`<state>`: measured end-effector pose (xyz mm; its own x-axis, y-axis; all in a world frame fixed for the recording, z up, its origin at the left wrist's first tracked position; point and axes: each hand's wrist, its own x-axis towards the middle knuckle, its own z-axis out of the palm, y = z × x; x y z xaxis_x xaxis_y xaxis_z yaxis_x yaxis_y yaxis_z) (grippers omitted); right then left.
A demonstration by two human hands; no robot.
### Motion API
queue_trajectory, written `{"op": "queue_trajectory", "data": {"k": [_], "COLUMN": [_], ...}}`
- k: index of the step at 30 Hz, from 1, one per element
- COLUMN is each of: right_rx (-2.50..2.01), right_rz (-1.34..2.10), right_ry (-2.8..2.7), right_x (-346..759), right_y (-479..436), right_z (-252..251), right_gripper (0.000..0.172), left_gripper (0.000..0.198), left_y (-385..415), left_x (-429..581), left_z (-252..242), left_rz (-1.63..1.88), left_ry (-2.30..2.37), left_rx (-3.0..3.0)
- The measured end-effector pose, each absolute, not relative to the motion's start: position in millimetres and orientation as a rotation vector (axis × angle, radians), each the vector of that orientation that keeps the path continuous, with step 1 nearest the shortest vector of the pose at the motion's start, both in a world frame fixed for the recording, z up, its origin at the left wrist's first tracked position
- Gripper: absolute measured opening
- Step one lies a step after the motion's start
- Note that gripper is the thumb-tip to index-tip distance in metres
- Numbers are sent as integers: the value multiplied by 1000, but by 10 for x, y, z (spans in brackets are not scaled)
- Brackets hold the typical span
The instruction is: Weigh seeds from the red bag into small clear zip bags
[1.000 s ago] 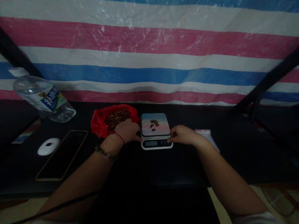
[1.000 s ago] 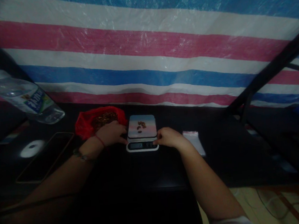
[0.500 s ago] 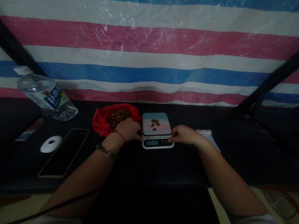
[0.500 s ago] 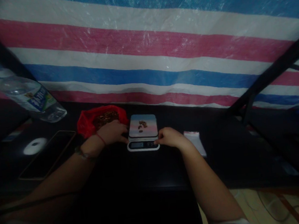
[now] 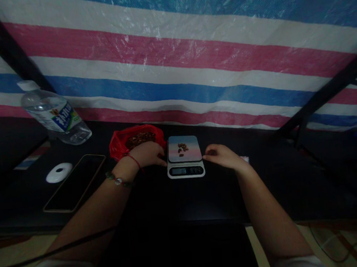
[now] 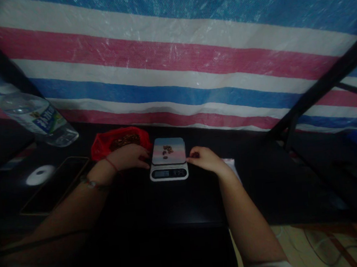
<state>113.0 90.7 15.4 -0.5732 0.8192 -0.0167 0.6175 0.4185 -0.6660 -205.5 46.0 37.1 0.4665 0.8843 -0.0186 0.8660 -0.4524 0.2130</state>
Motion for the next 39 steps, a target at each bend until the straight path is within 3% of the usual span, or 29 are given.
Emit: {"op": "queue_trajectory", "data": {"k": [2,7,11,21,28,33,39], "right_rx": [-1228,-1207,-1216,-1176,-1190,-1194,-1186], "right_rz": [835,644,635,591,576,583,582], "right_ry": [-2208,-2007,-1924,-1980,-2019,-2027,-2000], "right_x": [1131,1072,1043,1026,1021,1013,1009], "right_y": [945,1001,1005,991,974,980,984], "right_z": [132,73,62,76,101,86,50], "right_gripper": [22,16,14,13,13,13,23], "left_gripper": [26,37,49,22,23,45,39], "left_y": [442,496,641,872,729,685,608], "left_x": [-2038,-1732,-1473,-1316,-1367,-1412,-1306], "left_z": [472,522,344,184,212,173,124], "left_rz": [122,484,424,319,461,548,475], "left_ry": [1535,1495,1450,1268,1249,1459,1342], "left_rx": [2503,2633,2698,2773,2806,2724,2754]}}
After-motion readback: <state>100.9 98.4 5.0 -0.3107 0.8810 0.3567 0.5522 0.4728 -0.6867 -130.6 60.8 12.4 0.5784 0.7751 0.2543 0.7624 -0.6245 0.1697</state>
